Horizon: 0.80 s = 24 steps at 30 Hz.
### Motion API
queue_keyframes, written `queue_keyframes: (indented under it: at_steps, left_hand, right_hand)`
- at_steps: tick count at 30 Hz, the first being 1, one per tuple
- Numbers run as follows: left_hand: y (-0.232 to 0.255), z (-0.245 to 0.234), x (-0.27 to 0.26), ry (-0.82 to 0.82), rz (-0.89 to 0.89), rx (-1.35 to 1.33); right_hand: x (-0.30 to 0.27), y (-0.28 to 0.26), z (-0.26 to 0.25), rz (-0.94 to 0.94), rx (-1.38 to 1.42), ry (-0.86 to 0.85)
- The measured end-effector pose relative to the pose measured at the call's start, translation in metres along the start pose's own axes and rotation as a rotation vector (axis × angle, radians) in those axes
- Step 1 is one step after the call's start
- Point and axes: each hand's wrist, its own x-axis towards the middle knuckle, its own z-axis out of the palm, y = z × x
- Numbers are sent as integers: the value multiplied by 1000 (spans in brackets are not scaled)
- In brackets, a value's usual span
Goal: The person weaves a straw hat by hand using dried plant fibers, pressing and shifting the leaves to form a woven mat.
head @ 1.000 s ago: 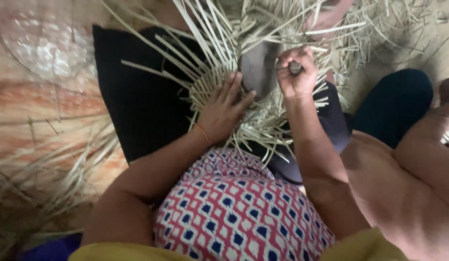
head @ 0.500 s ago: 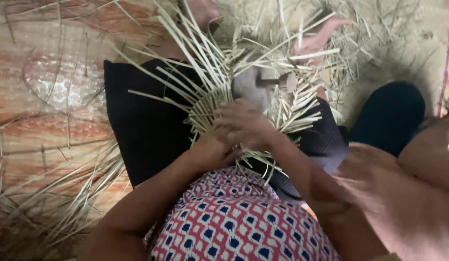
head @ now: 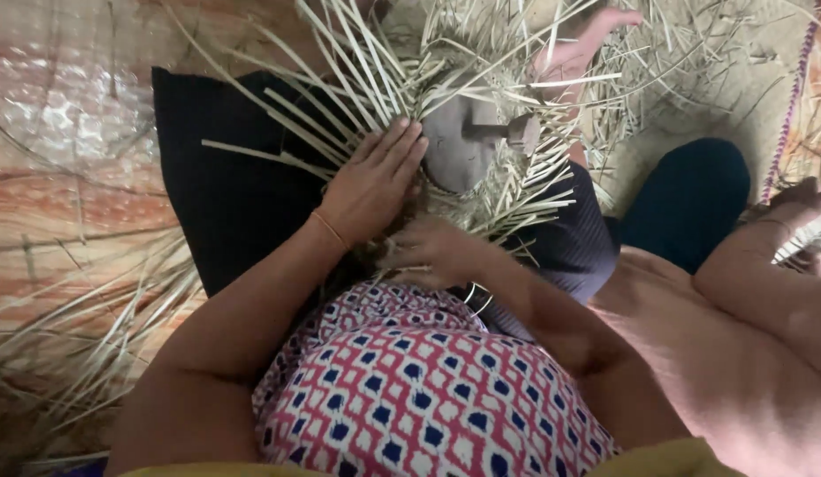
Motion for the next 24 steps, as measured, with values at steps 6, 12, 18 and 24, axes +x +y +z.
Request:
queue_keyframes:
  at_steps: [6,12,18,24]
  left_hand:
    - [25,-18,-1,-123,-106,63]
    - [30,-27,-7,-112,-166,-50]
    - [30,-23,-10,-159,-177,-9]
    - [32,-24,-10,-186,-201,-50]
  right_hand:
    - [23,31,-129,392,-129,57]
    - [116,34,-146,378,-585,-172]
    - [126,52,-129,600,-672,-344]
    - [135,65,-120,679,-577,-422]
